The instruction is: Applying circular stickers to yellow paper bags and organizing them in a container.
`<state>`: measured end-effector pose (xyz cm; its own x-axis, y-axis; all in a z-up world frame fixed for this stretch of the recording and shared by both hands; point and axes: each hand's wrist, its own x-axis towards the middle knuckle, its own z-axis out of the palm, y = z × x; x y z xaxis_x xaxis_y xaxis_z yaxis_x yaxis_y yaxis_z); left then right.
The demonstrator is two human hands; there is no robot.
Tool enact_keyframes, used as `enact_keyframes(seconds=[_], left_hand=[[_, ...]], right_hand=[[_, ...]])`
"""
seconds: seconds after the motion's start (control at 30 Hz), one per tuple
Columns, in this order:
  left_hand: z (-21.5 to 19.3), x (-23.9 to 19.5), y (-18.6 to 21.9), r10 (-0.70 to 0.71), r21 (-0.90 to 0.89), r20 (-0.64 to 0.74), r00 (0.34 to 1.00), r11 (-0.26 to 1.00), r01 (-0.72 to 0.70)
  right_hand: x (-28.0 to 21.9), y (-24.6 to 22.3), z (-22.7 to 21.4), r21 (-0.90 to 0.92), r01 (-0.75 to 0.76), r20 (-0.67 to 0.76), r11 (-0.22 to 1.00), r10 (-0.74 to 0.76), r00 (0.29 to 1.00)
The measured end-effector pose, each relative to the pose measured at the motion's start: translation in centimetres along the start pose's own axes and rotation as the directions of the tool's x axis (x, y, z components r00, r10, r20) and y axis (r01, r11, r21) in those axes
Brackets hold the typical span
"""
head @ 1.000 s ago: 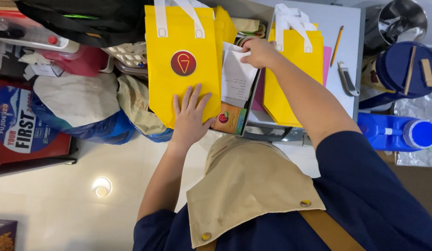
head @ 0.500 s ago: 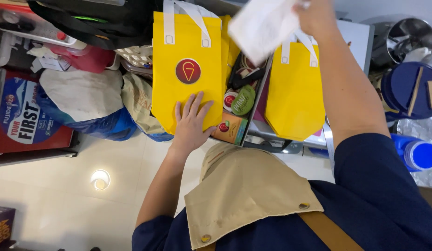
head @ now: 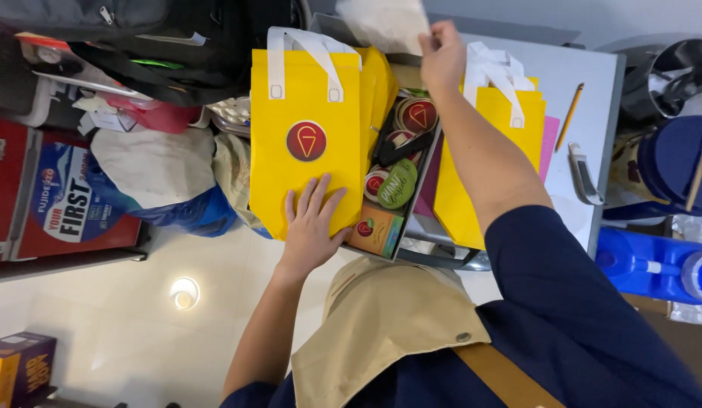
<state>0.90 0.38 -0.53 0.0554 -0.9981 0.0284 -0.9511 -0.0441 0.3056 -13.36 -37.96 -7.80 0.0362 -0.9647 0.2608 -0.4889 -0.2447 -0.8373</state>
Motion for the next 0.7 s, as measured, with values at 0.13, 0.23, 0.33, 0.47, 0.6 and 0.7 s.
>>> enact_keyframes(seconds=[0.13,0.23,0.33,0.47,0.6,0.7], left_hand=[[0.2,0.0,0.0,-0.011,0.024,0.012,1.0,1.0,0.011],[0.3,-0.1,0.1,-0.034,0.023,0.035,0.999,0.999,0.033],[0.2,-0.1,0.0,-0.027,0.015,0.026,0.999,1.0,0.026],[0.4,-0.2,0.0,-0.023,0.017,0.033,0.999,1.0,0.022],[0.3,-0.2,0.0,-0.014,0.019,0.028,1.0,1.0,0.013],[0.7,-0.2,-0.3,-0.006,0.026,0.021,1.0,1.0,0.006]], right_hand=[[-0.2,1.6,1.0,-0.122,0.096,0.054,0.988,-0.089,0.995],[0.1,1.6,1.3,-0.348,0.054,0.103,0.936,-0.02,0.995],[0.3,0.5,1.5,-0.24,0.102,0.124,0.966,-0.074,0.99],[1.3,2.2,3.5,-0.188,0.079,0.117,0.979,-0.058,0.991],[1.5,3.5,4.6,-0.504,0.02,0.289,0.863,0.147,0.946],[1.7,3.8,4.2,-0.537,0.095,0.303,0.838,0.087,0.949]])
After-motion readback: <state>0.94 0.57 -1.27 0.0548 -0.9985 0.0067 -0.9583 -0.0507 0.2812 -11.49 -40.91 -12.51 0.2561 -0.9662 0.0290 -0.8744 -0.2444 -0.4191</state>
